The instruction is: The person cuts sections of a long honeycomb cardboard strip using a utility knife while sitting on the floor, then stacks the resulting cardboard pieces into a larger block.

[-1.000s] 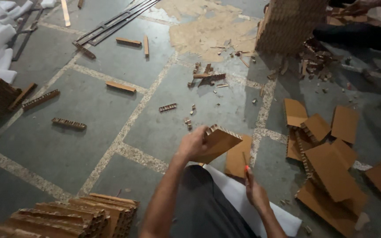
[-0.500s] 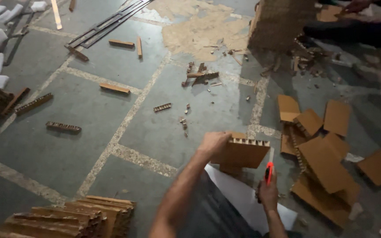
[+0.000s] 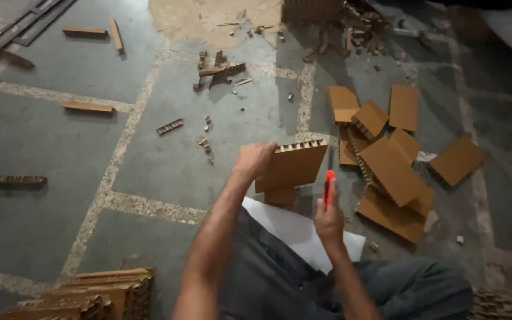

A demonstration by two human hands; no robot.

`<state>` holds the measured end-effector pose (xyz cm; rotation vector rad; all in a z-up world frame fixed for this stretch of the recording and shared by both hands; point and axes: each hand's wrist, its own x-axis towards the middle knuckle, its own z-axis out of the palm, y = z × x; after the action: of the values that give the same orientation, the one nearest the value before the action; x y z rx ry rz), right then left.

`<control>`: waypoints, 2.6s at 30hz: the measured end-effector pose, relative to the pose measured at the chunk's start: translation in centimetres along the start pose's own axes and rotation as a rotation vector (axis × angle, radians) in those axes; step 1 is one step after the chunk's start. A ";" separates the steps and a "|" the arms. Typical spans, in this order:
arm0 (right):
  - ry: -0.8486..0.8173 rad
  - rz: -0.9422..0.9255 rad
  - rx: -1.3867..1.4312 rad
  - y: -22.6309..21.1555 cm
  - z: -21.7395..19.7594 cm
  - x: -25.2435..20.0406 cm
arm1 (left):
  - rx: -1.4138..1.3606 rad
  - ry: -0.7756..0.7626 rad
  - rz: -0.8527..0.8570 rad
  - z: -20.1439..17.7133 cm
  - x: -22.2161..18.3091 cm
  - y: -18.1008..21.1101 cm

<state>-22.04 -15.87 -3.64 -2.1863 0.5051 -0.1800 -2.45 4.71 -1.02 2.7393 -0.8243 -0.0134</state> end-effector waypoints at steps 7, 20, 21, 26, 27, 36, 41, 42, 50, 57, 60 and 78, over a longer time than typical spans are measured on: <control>-0.089 -0.210 -0.112 -2.8 2.3 -0.9 | -0.062 0.033 0.019 -1.6 -0.7 0.5; -0.085 -0.316 -0.220 -5.6 2.4 -0.4 | -0.103 0.034 -0.038 -1.0 -0.3 0.2; -0.070 -0.351 -0.237 -5.7 2.4 -0.2 | -0.091 0.034 -0.028 -0.9 -0.3 0.2; -0.111 -0.268 -0.297 -6.4 2.6 0.9 | -0.061 0.026 -0.002 -1.0 -0.3 0.1; -0.110 -0.283 -0.286 -6.2 2.7 0.9 | -0.082 0.042 -0.002 -1.1 -0.4 0.2; -0.233 -0.301 -0.343 4.2 6.9 -0.5 | -0.109 0.180 -0.009 0.3 -0.7 0.3; -0.363 -0.248 -0.424 10.1 8.6 -1.8 | -0.113 0.203 0.000 1.9 -0.4 -0.6; -0.360 -0.247 -0.407 10.4 8.5 -1.9 | -0.094 0.173 0.002 2.4 -0.7 -0.6; -0.310 0.103 0.081 7.6 4.6 -1.4 | -0.095 0.169 -0.030 0.8 -1.9 0.5; -0.368 -0.120 -0.459 13.4 3.6 -3.4 | -0.725 0.470 -0.187 2.5 -6.0 -0.4; -0.352 -0.074 -0.553 8.8 1.9 -6.1 | -0.971 0.610 -0.328 7.4 -8.5 -0.3; -0.336 -1.051 0.133 -24.8 -18.8 -17.2 | -1.059 0.505 -0.477 12.1 -10.0 -3.4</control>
<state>-36.00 -8.77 28.29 -2.0830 -0.8495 -0.3742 -10.03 9.63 -14.27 1.7273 0.0380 0.1080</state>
